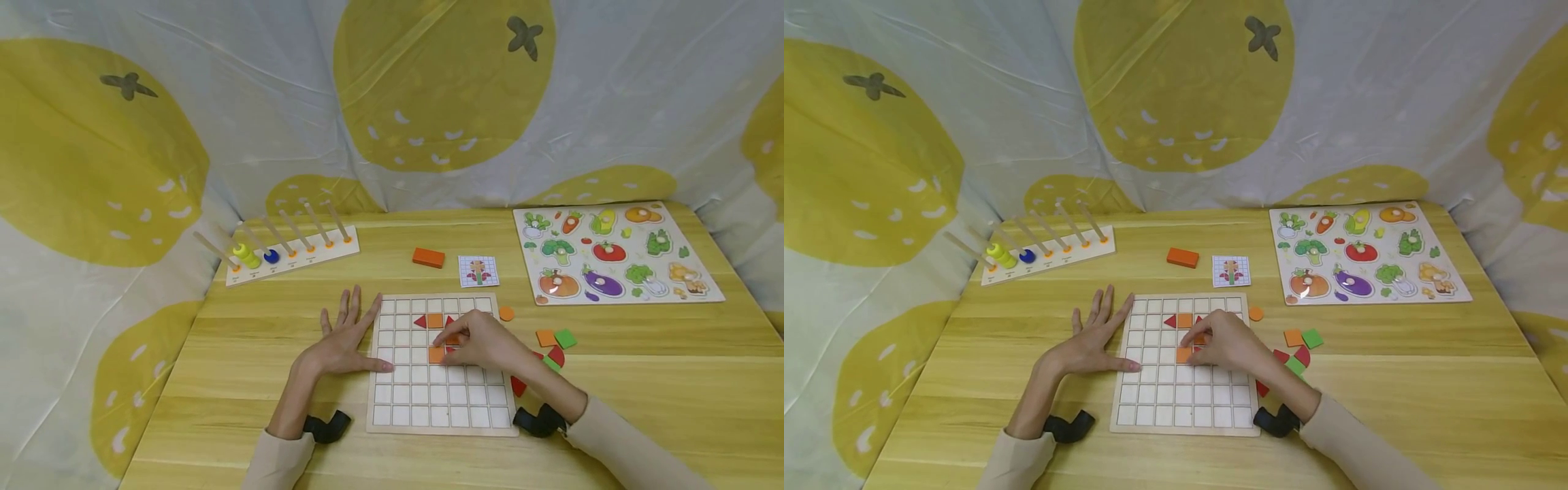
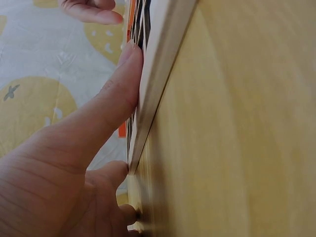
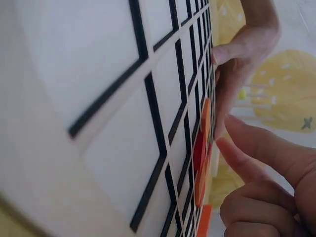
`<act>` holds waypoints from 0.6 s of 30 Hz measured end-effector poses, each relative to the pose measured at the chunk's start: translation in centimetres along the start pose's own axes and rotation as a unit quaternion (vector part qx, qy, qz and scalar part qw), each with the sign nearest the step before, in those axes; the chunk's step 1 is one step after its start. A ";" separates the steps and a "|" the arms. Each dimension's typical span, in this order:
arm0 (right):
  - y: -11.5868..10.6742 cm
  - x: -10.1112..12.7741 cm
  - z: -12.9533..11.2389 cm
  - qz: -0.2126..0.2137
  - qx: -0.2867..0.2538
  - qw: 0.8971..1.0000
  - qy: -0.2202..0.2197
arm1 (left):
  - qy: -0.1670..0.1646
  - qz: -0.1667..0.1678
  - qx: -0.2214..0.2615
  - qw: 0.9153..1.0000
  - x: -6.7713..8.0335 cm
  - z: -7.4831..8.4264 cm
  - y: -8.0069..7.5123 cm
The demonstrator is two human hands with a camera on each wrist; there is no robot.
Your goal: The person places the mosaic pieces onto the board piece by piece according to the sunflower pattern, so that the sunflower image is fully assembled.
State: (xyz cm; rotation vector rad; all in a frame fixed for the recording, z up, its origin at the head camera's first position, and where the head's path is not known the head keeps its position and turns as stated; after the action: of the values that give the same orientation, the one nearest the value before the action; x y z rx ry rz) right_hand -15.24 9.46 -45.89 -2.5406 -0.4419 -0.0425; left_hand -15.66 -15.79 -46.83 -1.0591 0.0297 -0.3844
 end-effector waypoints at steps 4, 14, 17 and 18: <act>-2.1 0.5 0.7 0.019 0.004 1.000 0.010 | 0.002 0.000 0.004 1.000 0.0 0.0 0.0; -8.8 2.6 4.4 0.066 0.031 0.997 0.033 | 0.003 -0.001 0.006 1.000 0.0 0.0 0.0; -10.1 3.2 5.5 0.066 0.032 0.997 0.034 | 0.003 -0.001 0.008 1.000 0.0 0.0 0.0; -10.4 3.4 5.9 0.064 0.035 0.997 0.033 | 0.002 -0.002 0.009 1.000 0.0 0.0 0.0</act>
State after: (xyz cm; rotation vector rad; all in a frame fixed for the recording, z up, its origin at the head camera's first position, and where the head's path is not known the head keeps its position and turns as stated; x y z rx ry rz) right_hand -15.74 21.83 -45.06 -2.4848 -0.2494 -0.0617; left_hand -15.64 -15.82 -46.88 -1.0412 0.0284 -0.3907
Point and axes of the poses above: each hand's wrist, its own x-axis away from the middle knuckle, its own y-axis out of the palm, z = x × y, the point moved 5 cm from there along -x, towards the middle knuckle, and after that the axes turned 14 degrees about z, right-handed, at the moved point
